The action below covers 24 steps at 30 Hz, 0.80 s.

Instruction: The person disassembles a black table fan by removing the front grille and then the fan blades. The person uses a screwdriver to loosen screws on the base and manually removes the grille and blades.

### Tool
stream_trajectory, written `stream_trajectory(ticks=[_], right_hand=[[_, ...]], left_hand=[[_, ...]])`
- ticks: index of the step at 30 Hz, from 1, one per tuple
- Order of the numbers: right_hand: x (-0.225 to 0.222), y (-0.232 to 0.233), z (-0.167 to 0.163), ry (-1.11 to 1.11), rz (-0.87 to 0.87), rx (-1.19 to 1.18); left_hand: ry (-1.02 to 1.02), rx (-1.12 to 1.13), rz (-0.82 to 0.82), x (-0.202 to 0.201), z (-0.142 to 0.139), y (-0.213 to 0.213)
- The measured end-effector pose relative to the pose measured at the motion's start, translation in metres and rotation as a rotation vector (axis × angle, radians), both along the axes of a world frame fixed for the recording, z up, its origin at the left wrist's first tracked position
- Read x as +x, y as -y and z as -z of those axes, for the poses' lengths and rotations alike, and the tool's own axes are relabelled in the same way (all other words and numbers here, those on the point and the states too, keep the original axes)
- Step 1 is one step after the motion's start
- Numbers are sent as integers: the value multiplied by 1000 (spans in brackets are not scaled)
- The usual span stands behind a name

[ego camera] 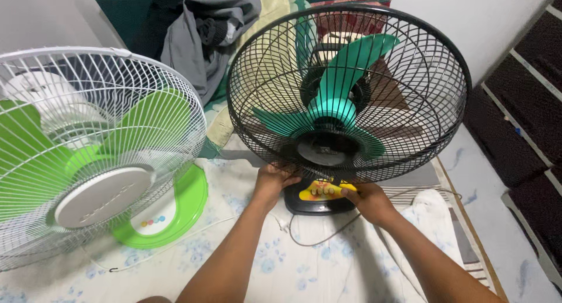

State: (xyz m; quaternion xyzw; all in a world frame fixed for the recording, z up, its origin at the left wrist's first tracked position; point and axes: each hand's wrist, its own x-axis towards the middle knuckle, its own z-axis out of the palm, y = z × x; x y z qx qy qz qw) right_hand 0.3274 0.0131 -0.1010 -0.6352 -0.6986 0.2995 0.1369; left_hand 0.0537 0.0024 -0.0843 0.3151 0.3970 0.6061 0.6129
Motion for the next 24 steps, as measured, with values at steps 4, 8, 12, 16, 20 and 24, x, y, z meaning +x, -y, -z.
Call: stream_trajectory(ticks=[4, 8, 12, 16, 20, 24], right_hand=[[2, -5, -1, -66, -118, 84], [-3, -1, 3, -95, -43, 148], [-4, -2, 5, -487, -61, 293], [5, -10, 1, -53, -169, 80], [6, -10, -4, 45, -146, 70], [-3, 0, -8, -50, -113, 185]], left_hand=[[15, 11, 32, -3, 4, -1], [29, -6, 6, -2, 7, -2], [23, -38, -1, -3, 6, -2], [-5, -44, -6, -5, 6, 0], [-21, 25, -25, -6, 8, 0], [-3, 70, -18, -7, 9, 1]])
